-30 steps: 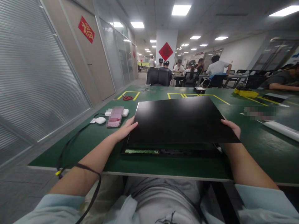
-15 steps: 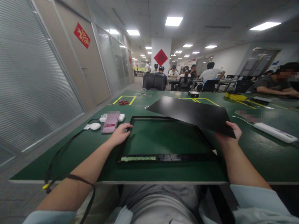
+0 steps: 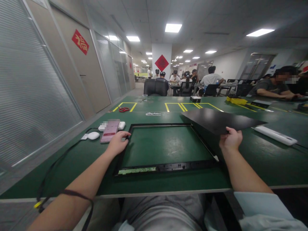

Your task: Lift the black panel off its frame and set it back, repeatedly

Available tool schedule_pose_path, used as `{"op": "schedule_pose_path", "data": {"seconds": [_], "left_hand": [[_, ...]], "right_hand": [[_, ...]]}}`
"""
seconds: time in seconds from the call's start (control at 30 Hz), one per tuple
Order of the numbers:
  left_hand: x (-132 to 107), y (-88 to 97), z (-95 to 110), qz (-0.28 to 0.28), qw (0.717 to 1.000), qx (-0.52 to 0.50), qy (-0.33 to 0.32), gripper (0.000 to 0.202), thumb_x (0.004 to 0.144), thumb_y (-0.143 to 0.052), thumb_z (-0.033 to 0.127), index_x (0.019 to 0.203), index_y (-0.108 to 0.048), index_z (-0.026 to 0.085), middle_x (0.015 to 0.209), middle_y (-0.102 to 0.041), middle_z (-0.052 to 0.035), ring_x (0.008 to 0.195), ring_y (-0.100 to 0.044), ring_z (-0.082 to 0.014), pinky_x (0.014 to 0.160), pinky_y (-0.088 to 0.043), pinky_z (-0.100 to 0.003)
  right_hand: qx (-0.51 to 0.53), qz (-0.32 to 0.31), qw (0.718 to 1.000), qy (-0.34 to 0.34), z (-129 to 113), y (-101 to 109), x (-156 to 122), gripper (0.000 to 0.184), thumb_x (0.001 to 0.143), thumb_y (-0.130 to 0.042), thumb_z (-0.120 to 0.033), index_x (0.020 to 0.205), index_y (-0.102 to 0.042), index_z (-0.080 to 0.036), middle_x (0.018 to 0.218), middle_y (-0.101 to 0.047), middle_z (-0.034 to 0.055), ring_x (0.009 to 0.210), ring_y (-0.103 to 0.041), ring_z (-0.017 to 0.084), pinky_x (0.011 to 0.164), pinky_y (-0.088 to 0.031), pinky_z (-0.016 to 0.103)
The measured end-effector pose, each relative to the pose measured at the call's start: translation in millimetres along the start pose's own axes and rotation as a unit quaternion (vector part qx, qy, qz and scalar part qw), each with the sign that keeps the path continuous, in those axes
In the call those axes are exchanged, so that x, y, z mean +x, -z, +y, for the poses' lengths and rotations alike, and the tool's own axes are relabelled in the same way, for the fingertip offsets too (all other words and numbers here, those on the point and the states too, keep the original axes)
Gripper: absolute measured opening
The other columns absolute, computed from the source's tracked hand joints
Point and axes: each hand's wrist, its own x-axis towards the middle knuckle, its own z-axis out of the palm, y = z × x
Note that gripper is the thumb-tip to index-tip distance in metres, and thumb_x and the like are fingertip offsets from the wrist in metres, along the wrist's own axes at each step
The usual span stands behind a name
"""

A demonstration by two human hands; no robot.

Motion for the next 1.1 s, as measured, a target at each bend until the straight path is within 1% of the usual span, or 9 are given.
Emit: {"op": "schedule_pose_path", "data": {"seconds": [0.13, 0.23, 0.37, 0.47, 0.6, 0.67, 0.8, 0.97, 1.1], "left_hand": [[-1, 1.5, -1, -0.020, 0.999, 0.037, -0.013, 0.031, 0.074, -0.055, 0.024, 0.097, -0.076, 0.022, 0.117, -0.076, -0.0092, 0.114, -0.070, -0.0295, 0.105, -0.053, -0.042], [-3, 2.3, 0, -0.028, 0.999, 0.040, -0.016, 0.032, 0.074, -0.055, 0.024, 0.097, -0.077, 0.023, 0.119, -0.077, -0.0079, 0.115, -0.070, -0.0291, 0.107, -0.052, -0.041], [-4, 2.3, 3, -0.043, 0.999, 0.029, -0.003, 0.034, 0.075, -0.054, 0.023, 0.098, -0.078, 0.025, 0.121, -0.078, -0.0048, 0.117, -0.070, -0.0285, 0.110, -0.050, -0.041], [-4, 1.9, 4, -0.053, 0.998, 0.016, 0.007, 0.034, 0.075, -0.054, 0.026, 0.098, -0.078, 0.026, 0.119, -0.079, -0.0041, 0.114, -0.072, -0.0291, 0.109, -0.051, -0.042], [-3, 0.8, 0, -0.050, 0.999, -0.004, 0.001, 0.031, 0.073, -0.056, 0.029, 0.095, -0.078, 0.027, 0.117, -0.079, -0.0042, 0.114, -0.072, -0.0303, 0.109, -0.050, -0.043], [-2, 0.2, -2, -0.049, 0.999, -0.011, -0.001, 0.030, 0.072, -0.057, 0.030, 0.094, -0.078, 0.027, 0.116, -0.080, -0.0037, 0.115, -0.071, -0.0301, 0.110, -0.050, -0.043], [-1, -0.7, -2, -0.052, 0.999, -0.014, 0.002, 0.031, 0.071, -0.057, 0.030, 0.093, -0.078, 0.027, 0.115, -0.080, -0.0035, 0.114, -0.071, -0.0290, 0.110, -0.050, -0.042], [-1, -1.5, -2, -0.059, 0.998, -0.017, -0.003, 0.029, 0.072, -0.056, 0.030, 0.092, -0.077, 0.026, 0.116, -0.079, -0.0041, 0.115, -0.071, -0.0294, 0.110, -0.050, -0.043], [0, -1.3, -4, -0.065, 0.998, -0.013, -0.017, 0.030, 0.073, -0.055, 0.030, 0.093, -0.076, 0.025, 0.117, -0.078, -0.0056, 0.116, -0.070, -0.0290, 0.110, -0.050, -0.042]], "right_hand": [[-0.001, 0.029, 0.999, 0.013, 3, 3, 6, 0.038, 0.053, -0.063, -0.011, 0.085, -0.048, -0.023, 0.075, -0.053, -0.0064, 0.067, -0.059, 0.011, 0.047, -0.047, 0.016], [-0.018, 0.045, 0.998, 0.028, 5, 5, 8, 0.041, 0.054, -0.062, -0.011, 0.091, -0.051, -0.023, 0.081, -0.056, -0.0055, 0.069, -0.060, 0.011, 0.046, -0.047, 0.016], [-0.049, 0.088, 0.994, 0.039, 4, 7, 9, 0.040, 0.060, -0.060, -0.012, 0.097, -0.052, -0.023, 0.087, -0.060, -0.0040, 0.075, -0.063, 0.013, 0.052, -0.054, 0.020], [-0.064, 0.110, 0.991, 0.035, 3, 9, 12, 0.034, 0.065, -0.058, -0.013, 0.096, -0.049, -0.025, 0.091, -0.062, -0.0033, 0.082, -0.066, 0.015, 0.059, -0.060, 0.025], [-0.096, 0.112, 0.989, 0.022, 7, 12, 18, 0.033, 0.067, -0.057, -0.013, 0.094, -0.045, -0.026, 0.094, -0.061, -0.0032, 0.081, -0.066, 0.015, 0.056, -0.060, 0.024], [-0.119, 0.115, 0.986, 0.000, 11, 14, 22, 0.035, 0.067, -0.058, -0.012, 0.094, -0.042, -0.027, 0.096, -0.060, -0.0033, 0.080, -0.065, 0.014, 0.056, -0.060, 0.024], [-0.148, 0.115, 0.979, -0.080, 23, 17, 29, 0.041, 0.065, -0.061, -0.010, 0.093, -0.037, -0.027, 0.093, -0.058, -0.0044, 0.074, -0.064, 0.013, 0.057, -0.062, 0.026], [-0.182, 0.112, 0.970, -0.120, 34, 21, 34, 0.051, 0.061, -0.068, -0.005, 0.092, -0.034, -0.027, 0.092, -0.057, -0.0073, 0.070, -0.064, 0.010, 0.056, -0.061, 0.023], [-0.196, 0.111, 0.956, -0.186, 37, 24, 37, 0.052, 0.064, -0.068, 0.001, 0.095, -0.036, -0.027, 0.086, -0.058, -0.0083, 0.062, -0.063, 0.009, 0.052, -0.061, 0.023]]}}
